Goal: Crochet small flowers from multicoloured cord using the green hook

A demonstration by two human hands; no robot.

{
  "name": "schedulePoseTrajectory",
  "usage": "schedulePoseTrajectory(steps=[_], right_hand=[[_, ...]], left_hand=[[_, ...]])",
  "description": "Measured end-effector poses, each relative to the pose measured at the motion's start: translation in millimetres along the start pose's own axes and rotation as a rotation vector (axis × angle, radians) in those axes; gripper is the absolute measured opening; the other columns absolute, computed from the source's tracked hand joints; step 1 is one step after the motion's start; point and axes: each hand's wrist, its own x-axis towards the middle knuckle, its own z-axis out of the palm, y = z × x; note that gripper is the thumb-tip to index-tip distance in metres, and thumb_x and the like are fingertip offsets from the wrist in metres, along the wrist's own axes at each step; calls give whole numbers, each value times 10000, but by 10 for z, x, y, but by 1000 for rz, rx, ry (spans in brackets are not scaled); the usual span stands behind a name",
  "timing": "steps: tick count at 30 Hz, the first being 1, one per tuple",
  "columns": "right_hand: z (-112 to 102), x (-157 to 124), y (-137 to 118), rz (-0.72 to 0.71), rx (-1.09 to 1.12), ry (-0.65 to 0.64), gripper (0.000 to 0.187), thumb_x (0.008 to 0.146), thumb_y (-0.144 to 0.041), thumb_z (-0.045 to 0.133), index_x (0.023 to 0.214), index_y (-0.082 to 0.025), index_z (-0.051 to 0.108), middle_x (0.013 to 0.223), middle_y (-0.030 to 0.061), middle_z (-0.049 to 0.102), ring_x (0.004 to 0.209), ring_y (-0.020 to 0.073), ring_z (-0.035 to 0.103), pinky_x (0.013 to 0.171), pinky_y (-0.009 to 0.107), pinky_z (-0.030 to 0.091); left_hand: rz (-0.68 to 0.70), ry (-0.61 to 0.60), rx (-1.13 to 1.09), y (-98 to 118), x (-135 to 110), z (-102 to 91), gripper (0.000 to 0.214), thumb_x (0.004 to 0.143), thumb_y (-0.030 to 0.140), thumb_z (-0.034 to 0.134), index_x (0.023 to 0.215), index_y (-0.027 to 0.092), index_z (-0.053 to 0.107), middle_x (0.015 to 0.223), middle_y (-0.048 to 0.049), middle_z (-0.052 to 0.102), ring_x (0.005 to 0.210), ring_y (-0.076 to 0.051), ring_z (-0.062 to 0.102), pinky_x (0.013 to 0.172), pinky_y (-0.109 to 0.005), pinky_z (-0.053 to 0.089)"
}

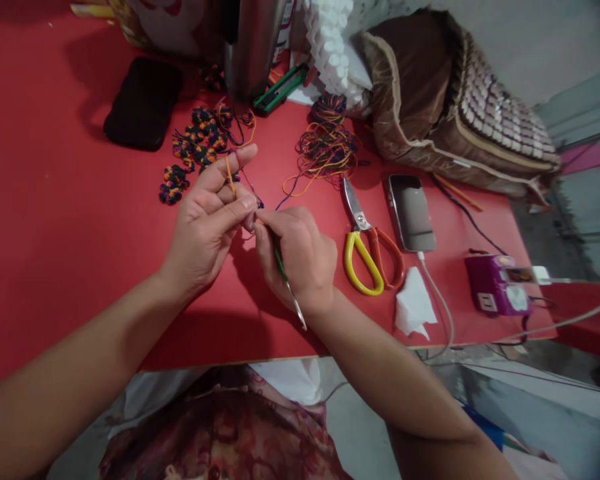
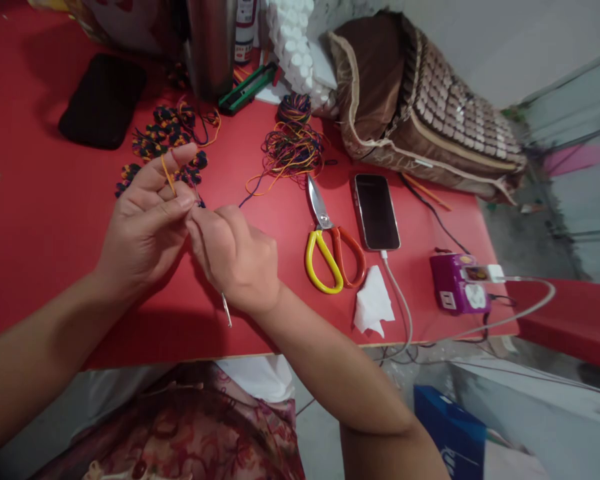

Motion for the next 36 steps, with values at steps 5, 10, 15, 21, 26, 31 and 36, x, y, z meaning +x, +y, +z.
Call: schedulePoseTrajectory(steps=[5,10,15,21,26,31,36], right_hand=[[-29,-3,-79,-15,90,44,168,1111,-340,599,1152,-275,749,1063,58,812,920,196,737,807,318,565],[-21,15,-76,-89,106,160,117,1113,-283,614,1114,-255,728,1003,16,820,908,160,789,816,297,621],[-75,58,-42,-41,220,148,95,1095,-268,644,1078,-269,737,938,-15,799,818,128,763,778,276,634],[-155,130,46,6,347,112,130,1058,-304,674,960,-288,757,769,-13,745,663,158,686,658,318,580],[-147,115,25,29,359,97,112,1056,-299,692,974,-277,766,831,2,762,716,160,694,719,333,577],[-160,134,66,150,519,72,201,1048,-398,730,941,-235,780,736,-17,681,623,126,588,629,304,519],[-172,230,182,314,895,-31,253,994,-433,792,890,-203,778,585,-62,513,461,72,392,432,226,323]], left_hand=[[29,-4,75,-27,46,-50,474,818,113,873,1261,249,779,709,54,640,617,-90,574,658,-222,489],[167,-84,216,-88,134,-124,429,778,191,899,1190,263,807,672,58,636,597,-98,558,649,-247,496],[149,-63,185,-53,165,-143,449,765,136,862,1197,256,834,638,47,646,568,-109,515,596,-270,438],[63,-77,159,-18,165,-171,375,787,123,853,1148,221,823,625,51,627,557,-98,514,572,-279,381],[38,-26,121,-12,159,-188,337,791,152,871,1117,208,803,632,45,619,559,-105,537,571,-275,404],[0,-6,142,67,157,-168,297,787,139,832,1072,218,819,616,53,567,530,-97,473,549,-261,415],[-136,-54,48,135,143,-127,254,796,90,760,1033,154,823,573,62,496,495,-59,396,552,-217,452]])
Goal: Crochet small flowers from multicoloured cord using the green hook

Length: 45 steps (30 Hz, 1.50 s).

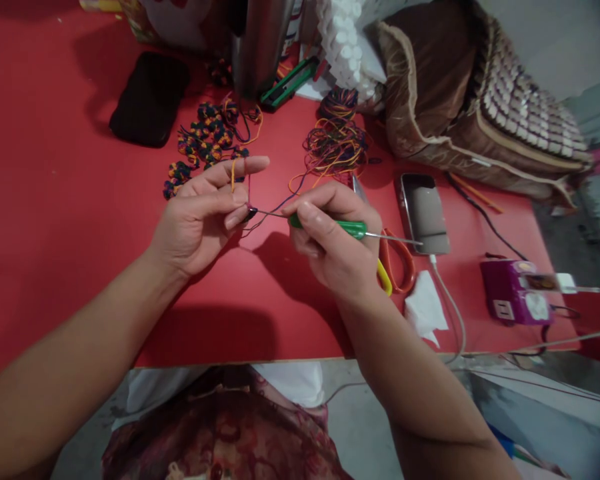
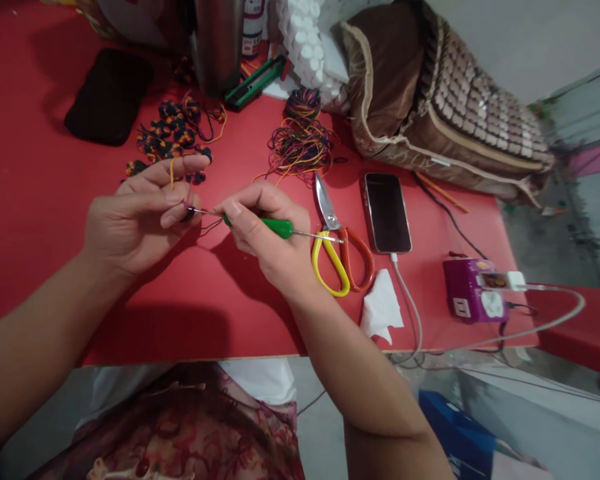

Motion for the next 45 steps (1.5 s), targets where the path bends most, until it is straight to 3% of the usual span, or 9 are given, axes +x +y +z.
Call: schedulePoseTrajectory(steps=[4,10,15,22,30,37,45], right_hand=[[20,54,-4,95,208,-61,245,955,-411,823,865,-195,748,560,-82,496,405,42,290,379,197,212],[162,-5,11,95,246,10,253,979,-445,801,910,-214,724,595,-82,525,412,49,328,383,197,275],[271,-48,54,90,208,140,248,1000,-461,779,958,-227,711,691,-71,569,439,47,398,422,212,359],[257,-30,116,107,241,25,260,987,-464,798,979,-225,698,684,-82,564,421,40,392,411,195,346],[240,-25,101,125,240,32,269,994,-476,785,986,-220,701,663,-86,581,417,40,380,400,181,324],[256,-22,65,137,319,-25,254,1002,-454,769,976,-215,684,648,-89,581,400,40,348,384,183,304],[293,-25,90,21,203,84,245,1014,-479,754,1003,-243,688,671,-74,609,394,52,380,385,209,340]], left_hand=[[-95,-14,-119,-19,-20,42,331,793,52,755,1116,112,793,601,57,517,508,-60,464,597,-197,505],[-258,0,-194,-87,-28,53,388,862,52,660,1223,151,762,573,41,556,593,-131,635,622,-221,544],[-222,37,-229,-110,-15,47,347,894,78,669,1223,167,736,607,37,630,626,-134,655,606,-211,531],[-194,48,-279,-94,28,-10,340,807,30,673,1101,164,780,540,23,594,652,-150,663,519,-210,437],[-67,41,-166,-88,2,-10,421,795,84,753,1205,178,774,566,50,566,552,-135,595,575,-255,518],[-45,10,-62,-84,-18,-29,461,790,123,788,1232,253,796,601,58,625,403,-66,341,436,-252,361],[-35,48,-71,-126,-70,90,373,822,159,802,1181,261,801,607,50,631,430,-63,306,424,-248,238]])
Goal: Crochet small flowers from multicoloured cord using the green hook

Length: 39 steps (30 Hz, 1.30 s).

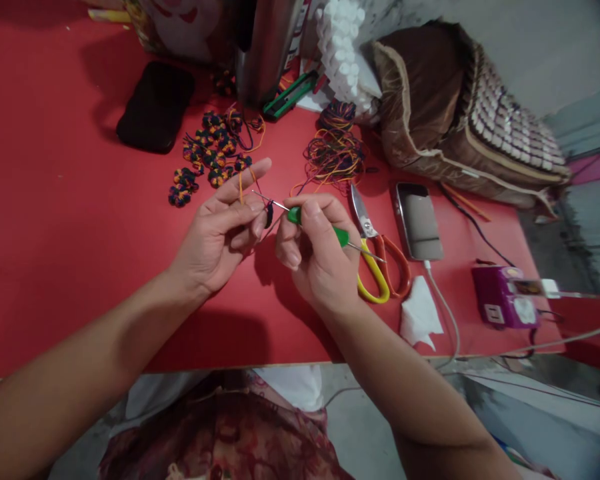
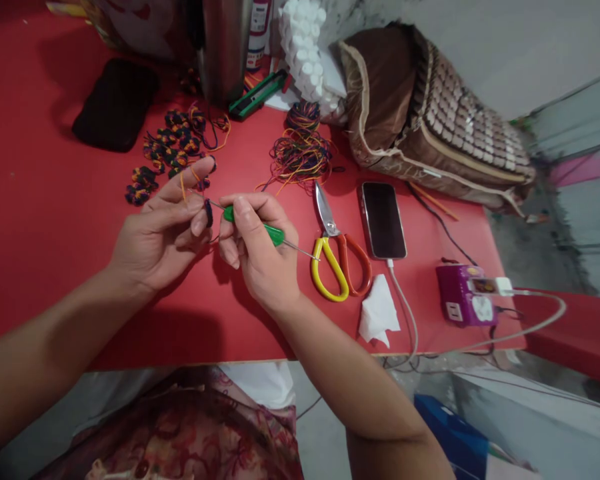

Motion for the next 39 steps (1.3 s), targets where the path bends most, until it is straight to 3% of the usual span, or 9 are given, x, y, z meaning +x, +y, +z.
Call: schedulePoseTrajectory(steps=[6,10,14,17,20,26,29,35,39], right_hand=[[38,-96,8,-88,-269,83,253,1050,-503,716,1031,-251,704,710,-37,625,481,101,495,487,280,449],[21,-173,37,-182,-546,101,268,1034,-558,720,1074,-292,733,820,21,684,766,196,695,717,349,582],[-8,-209,80,-286,-716,96,288,1052,-591,668,1136,-321,725,978,60,732,989,254,746,864,385,612],[-31,-217,78,-396,-700,31,181,1082,-462,668,1201,-337,722,1040,56,762,1003,240,741,907,398,601],[-60,-213,61,-409,-591,-25,158,1094,-359,654,1232,-352,731,1045,33,766,925,219,749,859,411,605],[-89,-184,40,-313,-536,10,187,1069,-463,677,1176,-339,767,850,23,688,674,184,656,695,395,583],[-76,-174,-7,-327,-516,25,167,1070,-452,685,1108,-322,782,804,4,662,645,157,639,683,365,577],[-91,-167,-96,-296,-439,-12,119,1052,-374,729,1058,-284,806,802,3,688,638,148,640,667,354,561],[-138,-136,-112,-240,-364,-67,174,1048,-405,734,1033,-245,799,720,-17,654,555,122,572,561,302,532]], left_hand=[[119,8,44,-11,-18,-7,385,855,131,796,1199,299,824,597,61,587,484,-77,411,476,-252,303],[185,39,74,-61,-21,26,402,824,101,818,1167,307,858,642,48,588,574,-100,497,554,-259,397],[72,30,-39,-64,-10,48,326,841,82,749,1089,267,851,596,51,567,479,-63,345,508,-216,364],[-56,-1,-100,-12,4,29,318,878,82,713,1133,243,815,579,60,516,441,-45,301,487,-192,354],[-96,-23,-119,60,28,-13,349,850,73,708,1149,223,809,559,56,464,459,-65,320,468,-200,312],[-100,-65,-179,167,62,-51,345,766,92,741,1091,175,825,511,68,324,513,-99,269,504,-242,303],[-139,-91,-167,211,55,-54,315,792,106,721,1089,155,814,505,93,278,508,-91,187,498,-236,281],[-206,-154,-179,264,95,-129,348,707,132,748,1049,124,817,460,130,202,458,-56,98,437,-236,201],[-247,-172,-101,290,118,-168,419,685,166,703,1091,141,804,461,127,114,429,-60,113,423,-236,148]])
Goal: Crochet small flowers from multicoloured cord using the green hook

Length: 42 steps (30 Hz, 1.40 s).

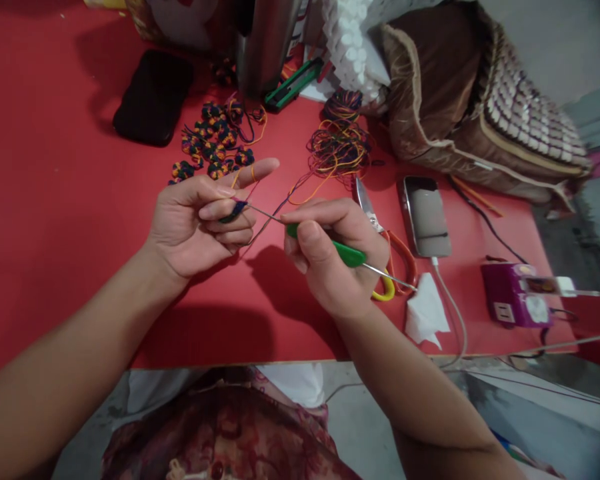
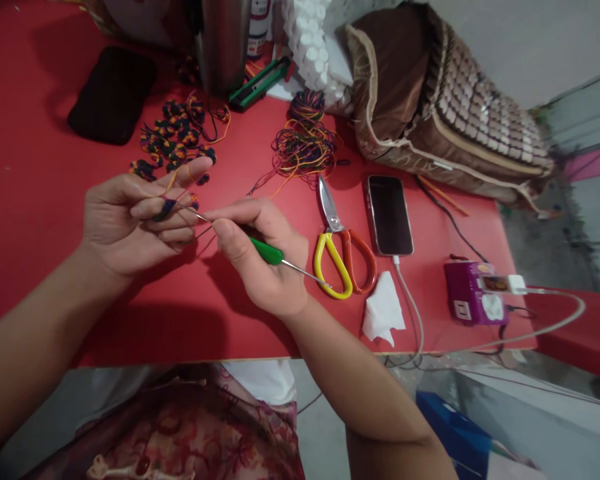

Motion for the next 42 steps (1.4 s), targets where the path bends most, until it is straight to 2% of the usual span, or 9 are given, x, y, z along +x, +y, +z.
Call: schedulePoseTrajectory(steps=[3,7,13,16,20,28,34,38,42], right_hand=[[-23,39,8,36,124,-35,168,1048,-388,736,1015,-238,804,698,-22,641,503,98,513,452,248,455],[10,86,17,122,233,-38,185,1011,-426,780,961,-248,787,657,-29,617,467,99,497,384,233,396],[128,63,38,159,273,5,246,1022,-448,768,950,-214,748,650,-55,617,424,55,445,406,207,409],[155,43,42,172,324,33,182,1036,-380,761,976,-208,763,670,-52,635,435,49,463,420,202,408],[160,56,62,236,418,46,194,1038,-400,752,986,-214,734,685,-58,636,434,48,450,426,201,401],[85,139,85,405,600,-24,229,1004,-430,786,989,-211,719,712,-70,605,446,33,390,430,184,379],[-22,203,124,519,688,-153,244,971,-413,807,923,-192,715,628,-86,572,402,22,294,388,165,281],[-98,233,154,518,678,-218,270,946,-408,829,858,-172,731,570,-73,566,383,19,265,370,162,215],[-152,254,115,454,577,-186,272,931,-405,834,821,-173,744,535,-66,551,375,25,266,368,173,191]], left_hand=[[-44,48,-27,2,-18,19,447,692,133,672,1126,122,778,467,118,111,410,-72,176,424,-221,172],[-85,31,-102,-62,-49,80,391,760,92,608,1115,124,767,469,104,195,407,-72,208,440,-179,257],[-84,-8,-136,-190,-49,107,373,790,73,625,1129,87,780,483,82,383,427,-57,238,463,-164,325],[-70,8,-95,-208,-28,100,340,796,80,654,1104,101,796,486,79,386,426,-58,247,460,-176,324],[-31,38,-35,-211,-11,103,333,781,69,666,1078,118,807,486,84,397,436,-59,251,465,-177,328],[72,61,61,-220,-4,67,338,789,83,722,1110,136,814,517,69,458,503,-96,462,579,-215,492],[96,2,114,-203,-1,33,356,784,102,717,1117,165,826,508,69,463,539,-108,526,691,-254,559],[119,-43,176,-213,-6,32,454,775,84,708,1208,179,806,533,80,496,479,-91,471,633,-271,523],[151,-85,203,-234,-9,46,449,775,104,769,1221,147,791,530,78,539,468,-89,481,579,-259,506]])
